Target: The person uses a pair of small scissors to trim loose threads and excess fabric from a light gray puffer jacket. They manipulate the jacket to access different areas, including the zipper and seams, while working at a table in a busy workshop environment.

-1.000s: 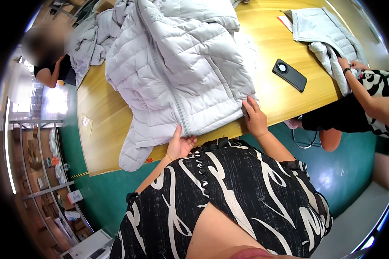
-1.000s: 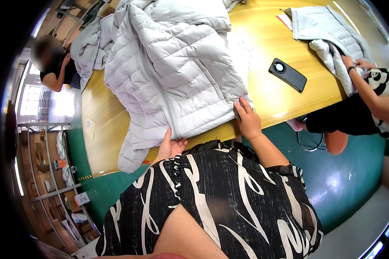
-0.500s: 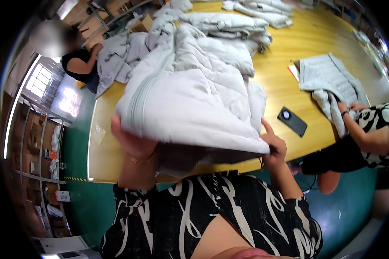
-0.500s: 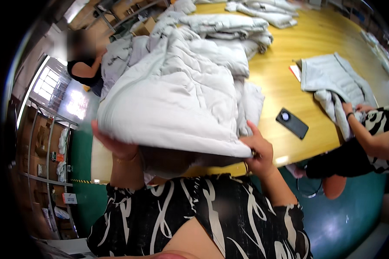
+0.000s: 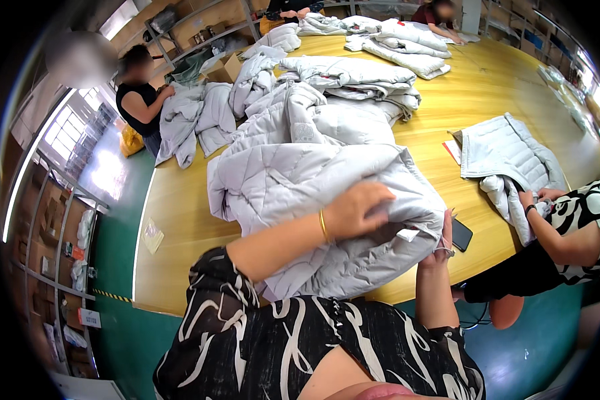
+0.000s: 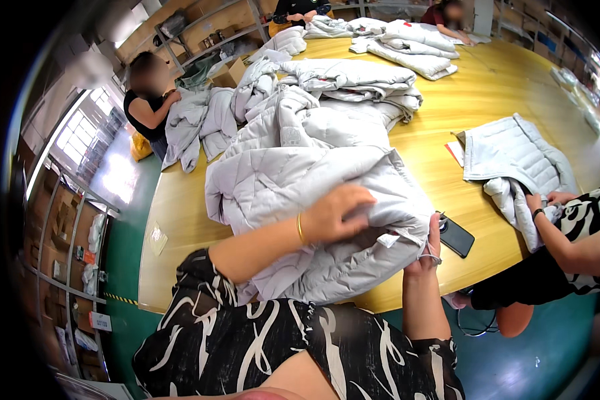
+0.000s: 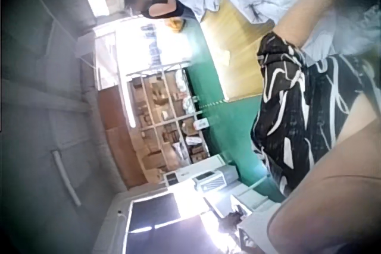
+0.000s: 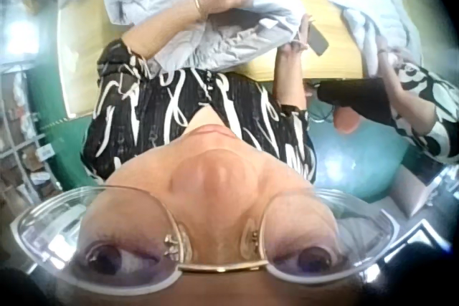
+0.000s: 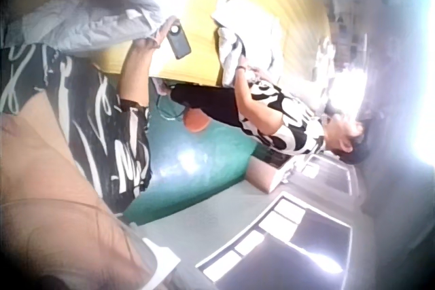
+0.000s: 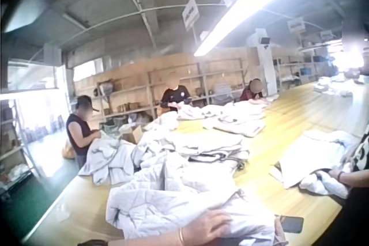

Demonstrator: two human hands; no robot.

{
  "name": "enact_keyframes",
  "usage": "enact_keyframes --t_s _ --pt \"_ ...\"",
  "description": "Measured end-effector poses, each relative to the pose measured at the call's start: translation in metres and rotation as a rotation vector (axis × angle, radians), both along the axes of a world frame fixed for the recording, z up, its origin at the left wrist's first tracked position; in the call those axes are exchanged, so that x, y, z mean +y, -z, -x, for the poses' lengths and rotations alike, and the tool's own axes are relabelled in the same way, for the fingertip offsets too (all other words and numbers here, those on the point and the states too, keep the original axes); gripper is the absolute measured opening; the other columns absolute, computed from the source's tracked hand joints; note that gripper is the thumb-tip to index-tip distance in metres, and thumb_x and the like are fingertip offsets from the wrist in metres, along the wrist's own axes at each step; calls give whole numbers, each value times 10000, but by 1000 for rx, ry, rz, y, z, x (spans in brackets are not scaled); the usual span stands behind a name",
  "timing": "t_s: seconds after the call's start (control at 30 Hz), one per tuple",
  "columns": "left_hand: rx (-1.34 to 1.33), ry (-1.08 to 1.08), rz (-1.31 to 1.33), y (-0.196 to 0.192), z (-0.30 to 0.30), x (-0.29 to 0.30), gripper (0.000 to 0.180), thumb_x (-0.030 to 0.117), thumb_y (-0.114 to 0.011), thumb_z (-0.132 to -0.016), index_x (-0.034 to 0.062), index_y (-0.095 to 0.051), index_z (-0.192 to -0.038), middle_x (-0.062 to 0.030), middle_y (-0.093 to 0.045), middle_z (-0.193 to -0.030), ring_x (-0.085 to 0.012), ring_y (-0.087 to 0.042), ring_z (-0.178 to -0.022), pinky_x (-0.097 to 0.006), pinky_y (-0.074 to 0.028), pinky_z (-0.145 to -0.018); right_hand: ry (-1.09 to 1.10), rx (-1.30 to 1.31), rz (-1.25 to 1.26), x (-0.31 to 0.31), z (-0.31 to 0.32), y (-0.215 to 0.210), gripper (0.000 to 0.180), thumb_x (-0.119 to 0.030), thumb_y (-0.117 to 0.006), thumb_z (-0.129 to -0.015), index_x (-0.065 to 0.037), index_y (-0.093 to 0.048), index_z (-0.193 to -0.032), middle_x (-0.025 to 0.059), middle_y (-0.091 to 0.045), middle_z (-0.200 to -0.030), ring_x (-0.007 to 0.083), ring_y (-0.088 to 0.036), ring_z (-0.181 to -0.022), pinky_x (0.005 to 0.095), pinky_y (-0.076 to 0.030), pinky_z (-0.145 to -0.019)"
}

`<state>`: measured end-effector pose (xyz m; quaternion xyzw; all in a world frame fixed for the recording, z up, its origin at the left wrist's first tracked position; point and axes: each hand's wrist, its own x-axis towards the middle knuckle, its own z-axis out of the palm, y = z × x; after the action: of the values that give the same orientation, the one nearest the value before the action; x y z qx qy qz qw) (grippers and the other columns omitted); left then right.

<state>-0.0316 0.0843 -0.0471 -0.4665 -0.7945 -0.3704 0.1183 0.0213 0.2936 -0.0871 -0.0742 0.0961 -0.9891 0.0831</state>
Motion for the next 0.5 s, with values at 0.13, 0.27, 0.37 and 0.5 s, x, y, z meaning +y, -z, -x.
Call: enact_keyframes --t_s 0.13,0.27,0.37,0.5 --pt "-22 -190 152 31 1 -8 596 61 -688 -625 83 -494 -1189 -152 -478 -1231 -308 -390 -1204 -377 -267 -1044 -87 14 38 -19 1 -9 629 -438 -367 -920 8 -245 -1348 188 -393 -1319 321 -442 -1169 460 -376 -959" --pt "-253 -120 -2 32 36 -37 299 38 -641 -673 47 -600 -968 -115 -628 -957 -265 -590 -936 -340 -447 -850 -105 48 -51 -29 10 -19 614 -431 -358 -925 17 -266 -1335 200 -396 -1313 315 -437 -1177 449 -364 -972" --pt "-294 -153 197 -12 43 -73 185 103 -612 -698 26 -602 -866 -148 -628 -827 -264 -618 -792 -319 -475 -710 -123 -40 -230 -30 24 -9 563 -393 -408 -919 26 -336 -1288 210 -468 -1238 306 -494 -1115 431 -405 -937" --pt "-682 -123 652 -89 60 -101 274 142 -612 -704 -15 -617 -929 -111 -651 -870 -156 -582 -797 -282 -449 -732 -32 -138 -540 -47 35 16 429 -246 -544 -874 39 -445 -1180 142 -570 -1074 222 -581 -921 353 -461 -820"
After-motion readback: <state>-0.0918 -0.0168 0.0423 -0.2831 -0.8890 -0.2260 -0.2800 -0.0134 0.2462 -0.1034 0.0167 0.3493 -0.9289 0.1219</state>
